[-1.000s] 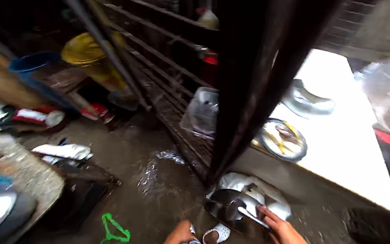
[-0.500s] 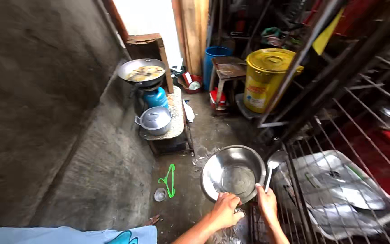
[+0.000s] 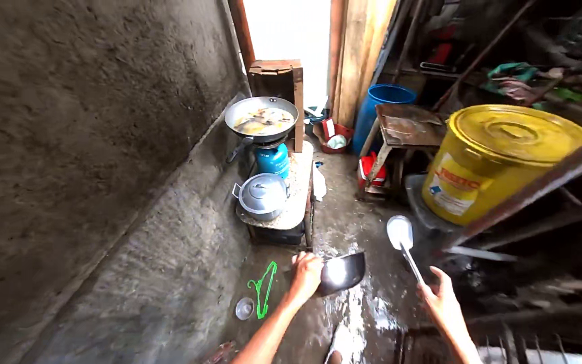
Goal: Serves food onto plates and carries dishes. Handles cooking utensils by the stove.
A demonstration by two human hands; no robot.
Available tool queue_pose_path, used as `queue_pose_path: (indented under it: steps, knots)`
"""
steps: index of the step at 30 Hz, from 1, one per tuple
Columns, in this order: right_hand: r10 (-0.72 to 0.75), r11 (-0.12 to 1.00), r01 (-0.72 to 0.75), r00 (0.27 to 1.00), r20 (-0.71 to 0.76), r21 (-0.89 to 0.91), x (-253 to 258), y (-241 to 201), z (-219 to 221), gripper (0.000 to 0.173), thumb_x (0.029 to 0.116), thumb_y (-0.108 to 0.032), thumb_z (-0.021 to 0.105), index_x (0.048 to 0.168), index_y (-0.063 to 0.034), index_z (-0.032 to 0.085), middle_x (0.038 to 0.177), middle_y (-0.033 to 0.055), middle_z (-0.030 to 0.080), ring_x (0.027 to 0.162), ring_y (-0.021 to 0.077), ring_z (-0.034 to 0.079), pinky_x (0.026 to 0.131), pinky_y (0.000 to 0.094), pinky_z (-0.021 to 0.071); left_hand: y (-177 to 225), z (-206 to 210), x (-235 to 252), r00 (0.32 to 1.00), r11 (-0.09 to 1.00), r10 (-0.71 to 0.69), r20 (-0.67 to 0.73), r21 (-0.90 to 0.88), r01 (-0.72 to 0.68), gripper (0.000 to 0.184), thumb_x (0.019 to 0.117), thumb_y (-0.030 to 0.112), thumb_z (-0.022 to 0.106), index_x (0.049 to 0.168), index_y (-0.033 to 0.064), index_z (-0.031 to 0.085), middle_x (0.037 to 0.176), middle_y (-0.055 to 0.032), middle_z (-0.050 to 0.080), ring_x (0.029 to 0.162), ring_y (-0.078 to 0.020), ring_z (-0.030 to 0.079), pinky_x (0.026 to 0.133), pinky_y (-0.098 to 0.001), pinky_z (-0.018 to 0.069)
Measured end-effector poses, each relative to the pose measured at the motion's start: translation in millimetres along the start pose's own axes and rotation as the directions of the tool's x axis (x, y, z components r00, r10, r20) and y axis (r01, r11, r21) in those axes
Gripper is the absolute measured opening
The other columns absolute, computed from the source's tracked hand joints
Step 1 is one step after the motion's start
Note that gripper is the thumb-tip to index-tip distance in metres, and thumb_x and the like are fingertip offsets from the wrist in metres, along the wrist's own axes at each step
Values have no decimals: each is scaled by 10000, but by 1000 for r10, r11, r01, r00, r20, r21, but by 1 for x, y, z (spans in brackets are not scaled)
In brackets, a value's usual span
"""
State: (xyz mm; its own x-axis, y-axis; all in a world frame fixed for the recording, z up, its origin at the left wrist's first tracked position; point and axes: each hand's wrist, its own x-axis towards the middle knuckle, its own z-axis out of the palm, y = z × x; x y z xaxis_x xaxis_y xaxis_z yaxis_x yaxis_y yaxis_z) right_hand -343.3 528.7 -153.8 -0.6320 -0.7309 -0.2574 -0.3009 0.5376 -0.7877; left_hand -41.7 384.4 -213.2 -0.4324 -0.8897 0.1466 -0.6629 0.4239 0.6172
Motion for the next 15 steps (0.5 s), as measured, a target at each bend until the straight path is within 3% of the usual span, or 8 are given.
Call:
queue_pose_path:
  steps: [2, 4, 7, 9, 11, 13, 15]
  knots:
    - [-24, 987, 4, 992, 125, 158, 39, -13, -3, 373, 1021, -37, 497, 1392, -31, 521, 912, 183, 687, 643, 247, 681, 600, 431, 599, -26, -22, 9, 997, 997, -74, 15, 18, 74, 255, 1003, 217, 557, 1008, 116, 791, 988, -84, 729, 1042, -274, 655, 1033, -540, 413]
    - [-49, 912, -73, 958, 284, 405, 78, -30, 3, 250, 1033, -25, 479, 1238, 24, 613, 830, 99, 675, 612, 171, 659, 591, 347, 603, -45, -48, 16, 992, 991, -122, 9, 59, 122, 252, 992, 206, 561, 1002, 111, 794, 976, -92, 725, 1028, -281, 658, 1020, -550, 421]
    - [-107, 815, -173, 893, 437, 553, 122, -70, 21, 236, 1018, -67, 490, 1179, 26, 637, 798, 59, 699, 652, 166, 692, 657, 343, 628, -55, -94, 7, 971, 962, -233, -48, 137, 238, 223, 979, 166, 602, 1040, 87, 802, 1000, -129, 730, 1046, -330, 660, 1019, -587, 429]
    - [-162, 754, -214, 855, 492, 621, 151, -113, 36, 272, 1046, -142, 417, 1131, -18, 644, 829, 51, 695, 685, 169, 693, 670, 347, 630, -61, -127, 5, 959, 945, -235, -160, 192, 263, 205, 968, 171, 619, 1015, 89, 802, 979, -127, 732, 1019, -344, 671, 969, -607, 458]
    - [-314, 691, -212, 773, 551, 691, 179, -151, 53, 321, 999, -169, 368, 1117, -87, 655, 900, 69, 738, 748, 201, 730, 700, 369, 638, -68, -157, 2, 933, 926, -219, -287, 241, 292, 210, 964, 189, 619, 993, 95, 805, 952, -117, 734, 981, -342, 677, 937, -611, 471]
    - [-494, 719, -49, 666, 559, 693, 209, -185, 69, 311, 950, -91, 457, 1231, -108, 589, 1035, 106, 752, 856, 261, 758, 745, 404, 651, -73, -184, 0, 896, 903, -218, -386, 270, 336, 246, 970, 218, 594, 980, 96, 807, 939, -111, 734, 959, -341, 677, 932, -616, 463]
    - [-578, 774, 234, 640, 506, 589, 231, -230, 83, 348, 900, -40, 541, 1246, -62, 524, 1002, 75, 730, 780, 225, 745, 639, 366, 647, -79, -207, 2, 857, 877, -230, -462, 283, 388, 312, 981, 278, 543, 971, 112, 808, 927, -90, 732, 953, -318, 673, 937, -604, 450]
